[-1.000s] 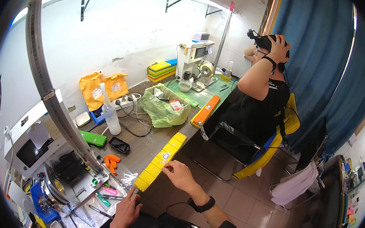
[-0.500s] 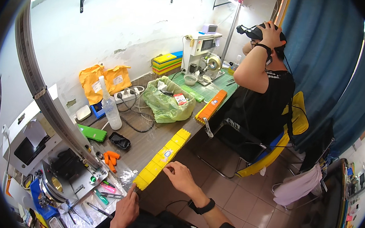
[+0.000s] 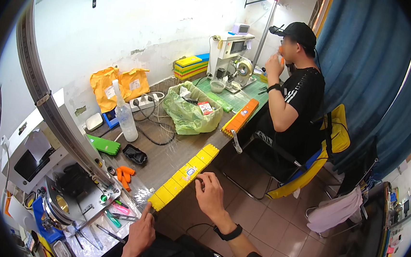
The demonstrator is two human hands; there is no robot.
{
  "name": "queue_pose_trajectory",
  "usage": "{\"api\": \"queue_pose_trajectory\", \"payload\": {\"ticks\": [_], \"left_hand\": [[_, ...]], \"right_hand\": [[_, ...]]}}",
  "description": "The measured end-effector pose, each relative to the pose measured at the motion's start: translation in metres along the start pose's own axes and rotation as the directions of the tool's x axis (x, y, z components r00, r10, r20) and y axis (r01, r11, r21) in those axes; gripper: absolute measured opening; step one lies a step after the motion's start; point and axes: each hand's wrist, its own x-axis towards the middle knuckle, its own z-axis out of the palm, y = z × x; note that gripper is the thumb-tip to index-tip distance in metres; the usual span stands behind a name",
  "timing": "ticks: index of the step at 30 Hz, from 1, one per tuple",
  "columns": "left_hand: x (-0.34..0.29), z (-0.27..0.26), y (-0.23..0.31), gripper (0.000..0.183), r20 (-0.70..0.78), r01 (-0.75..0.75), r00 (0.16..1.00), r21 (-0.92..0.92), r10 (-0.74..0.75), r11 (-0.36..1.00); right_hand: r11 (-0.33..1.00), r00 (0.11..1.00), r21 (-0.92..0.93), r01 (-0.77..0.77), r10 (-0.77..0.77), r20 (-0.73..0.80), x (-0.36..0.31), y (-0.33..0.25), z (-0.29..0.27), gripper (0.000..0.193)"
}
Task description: Assemble small mechanical and electrical components at a workbench, involving gluing, testing, and fitting parts.
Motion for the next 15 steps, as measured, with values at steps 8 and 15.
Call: {"api": "queue_pose_trajectory", "payload": {"ticks": [8, 15], "left_hand": [[0.003, -0.004, -0.001, 0.013, 0.026, -0.008, 1.0, -0.001, 0.008, 1.0], [0.004, -0.003, -0.003, 0.01, 0.014, 0.01, 1.0, -0.013, -0.01, 1.0]], "right_hand": [[0.993, 0.981, -0.022, -0.118, 0.12, 0.151, -0.002, 0.015, 0.001, 0.017], [0.996, 0.995, 0.039, -0.083, 0.08, 0.067, 0.001, 0.01, 0.012, 0.017]]}}
